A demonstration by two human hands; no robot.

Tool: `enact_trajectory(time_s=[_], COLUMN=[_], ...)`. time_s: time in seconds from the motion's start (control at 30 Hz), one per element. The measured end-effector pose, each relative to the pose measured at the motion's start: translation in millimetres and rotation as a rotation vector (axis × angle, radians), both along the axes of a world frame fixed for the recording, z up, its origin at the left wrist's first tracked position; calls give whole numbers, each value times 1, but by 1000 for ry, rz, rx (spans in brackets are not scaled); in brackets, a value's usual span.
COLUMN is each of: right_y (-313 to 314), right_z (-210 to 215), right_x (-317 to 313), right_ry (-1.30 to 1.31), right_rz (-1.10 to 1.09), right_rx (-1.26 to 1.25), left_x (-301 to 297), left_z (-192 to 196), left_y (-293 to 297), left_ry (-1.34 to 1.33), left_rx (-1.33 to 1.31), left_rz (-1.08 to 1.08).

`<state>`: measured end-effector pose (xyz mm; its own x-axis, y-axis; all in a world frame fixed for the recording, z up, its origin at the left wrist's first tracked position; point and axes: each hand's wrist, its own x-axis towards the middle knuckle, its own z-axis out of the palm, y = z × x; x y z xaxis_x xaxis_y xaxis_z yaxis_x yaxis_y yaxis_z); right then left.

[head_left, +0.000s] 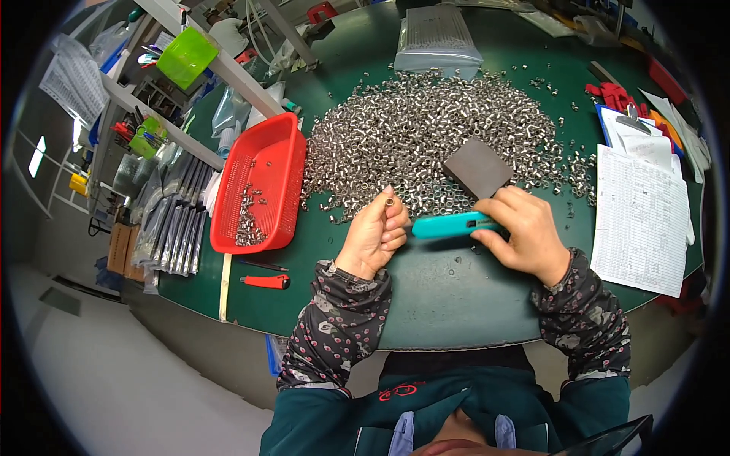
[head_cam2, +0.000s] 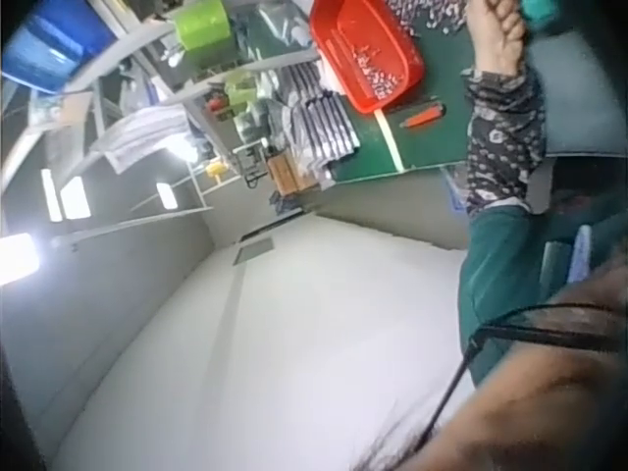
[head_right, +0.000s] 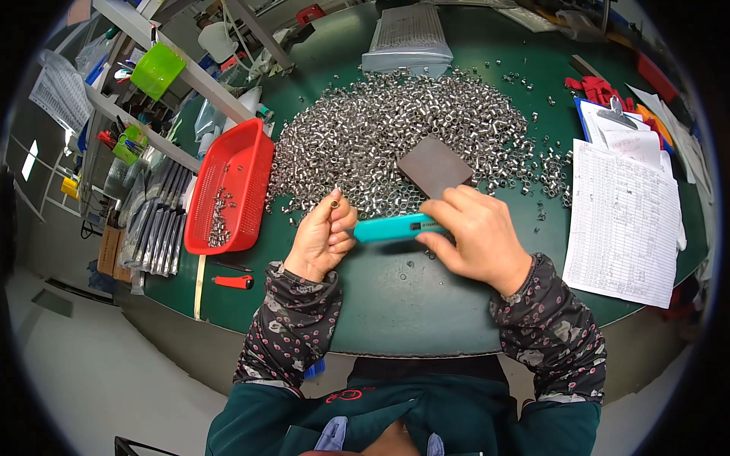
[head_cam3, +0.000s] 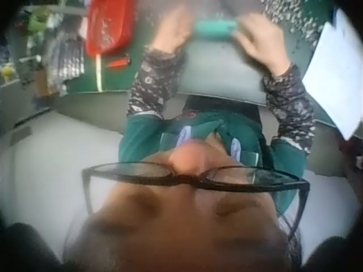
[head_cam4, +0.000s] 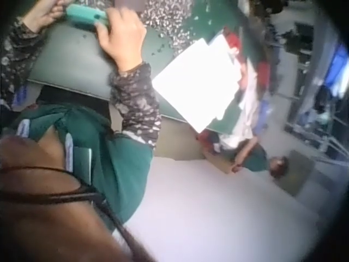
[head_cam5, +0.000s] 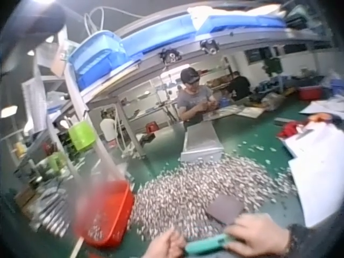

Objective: Individually cleaning small metal hardware components using a handheld electronic tool at a workbench.

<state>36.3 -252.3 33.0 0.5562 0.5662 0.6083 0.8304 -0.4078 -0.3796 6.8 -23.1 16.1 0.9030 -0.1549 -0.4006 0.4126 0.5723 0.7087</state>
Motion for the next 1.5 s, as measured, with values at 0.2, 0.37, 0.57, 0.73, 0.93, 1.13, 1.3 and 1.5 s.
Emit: enact_trajectory(time_s=[0.2, 0.37, 0.57, 0.73, 0.93, 1.13, 1.3, 1.5], right_y=[1, -1, -1, -1, 0, -1, 0, 1], right_z=[0, 0, 1, -4, -5, -8, -6, -5], right_x=[-4, -5, -2, 0, 0, 2, 0, 3], right_ry=[-7, 44, 324, 398, 494, 486, 406, 187], right_rz=[200, 198, 28, -92, -126, -70, -142, -227], right_rx=[-238, -262, 32, 38, 2, 5, -32, 153], left_x=[1, 2, 1, 1, 0, -1, -1, -1], left_z=[-2, -5, -9, -10, -10, -11, -10, -13], left_y=[5, 4, 2, 3, 1, 0, 0, 3], left_ry=[-85, -107, -192, -287, -300, -323, -301, -261], left_rx=[-40, -46, -21, -12, 9, 69, 139, -15], left_rz=[42, 43, 94, 66, 73, 52, 59, 74])
